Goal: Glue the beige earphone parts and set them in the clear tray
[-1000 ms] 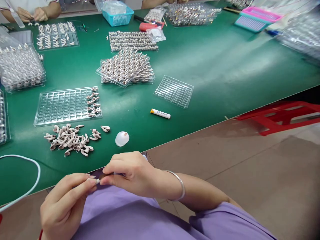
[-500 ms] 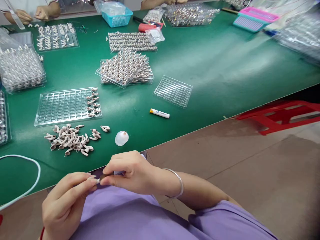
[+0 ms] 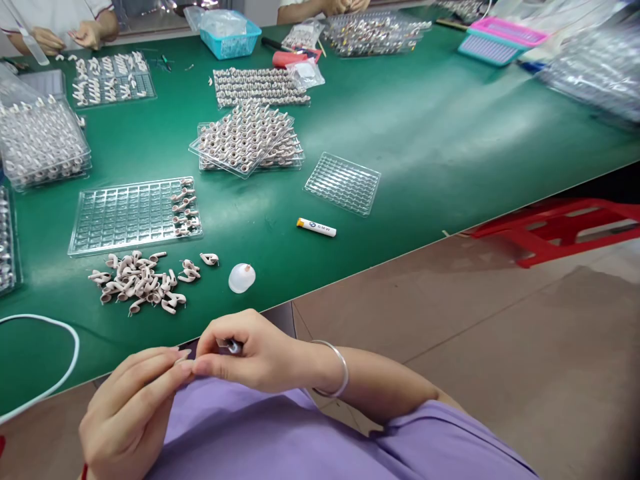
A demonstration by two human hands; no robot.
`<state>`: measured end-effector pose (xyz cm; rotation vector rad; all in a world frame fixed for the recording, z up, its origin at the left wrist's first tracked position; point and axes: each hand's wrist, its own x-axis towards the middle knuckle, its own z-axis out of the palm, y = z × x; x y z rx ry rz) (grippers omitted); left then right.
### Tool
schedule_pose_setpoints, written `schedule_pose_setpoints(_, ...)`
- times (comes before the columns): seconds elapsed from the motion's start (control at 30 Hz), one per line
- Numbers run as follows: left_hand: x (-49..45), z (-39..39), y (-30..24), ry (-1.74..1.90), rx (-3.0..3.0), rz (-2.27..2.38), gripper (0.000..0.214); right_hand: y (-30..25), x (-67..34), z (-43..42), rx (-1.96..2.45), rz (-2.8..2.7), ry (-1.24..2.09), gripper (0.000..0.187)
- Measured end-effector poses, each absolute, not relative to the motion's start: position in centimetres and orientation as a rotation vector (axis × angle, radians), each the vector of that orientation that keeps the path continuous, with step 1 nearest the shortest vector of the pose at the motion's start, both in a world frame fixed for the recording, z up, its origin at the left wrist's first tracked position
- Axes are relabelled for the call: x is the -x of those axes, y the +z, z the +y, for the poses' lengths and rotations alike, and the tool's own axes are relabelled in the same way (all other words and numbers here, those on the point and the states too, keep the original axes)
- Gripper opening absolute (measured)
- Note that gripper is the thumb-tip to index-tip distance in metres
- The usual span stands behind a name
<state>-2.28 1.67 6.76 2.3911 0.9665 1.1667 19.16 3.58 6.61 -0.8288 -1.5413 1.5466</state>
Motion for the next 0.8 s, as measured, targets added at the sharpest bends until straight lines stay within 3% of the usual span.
schedule_pose_setpoints(0.23,2.58,1.57,6.41,1.144,-2.294,0.978,0.045,5.64,-18.77,3.27,0.824,-1.131,1.935,0.041)
schedule_pose_setpoints(0.8,2.11,1.92,6.54,1.096,-2.183,0.972,0.034,5.88,-18.87,3.01,0.812,-1.163,1.951,0.045)
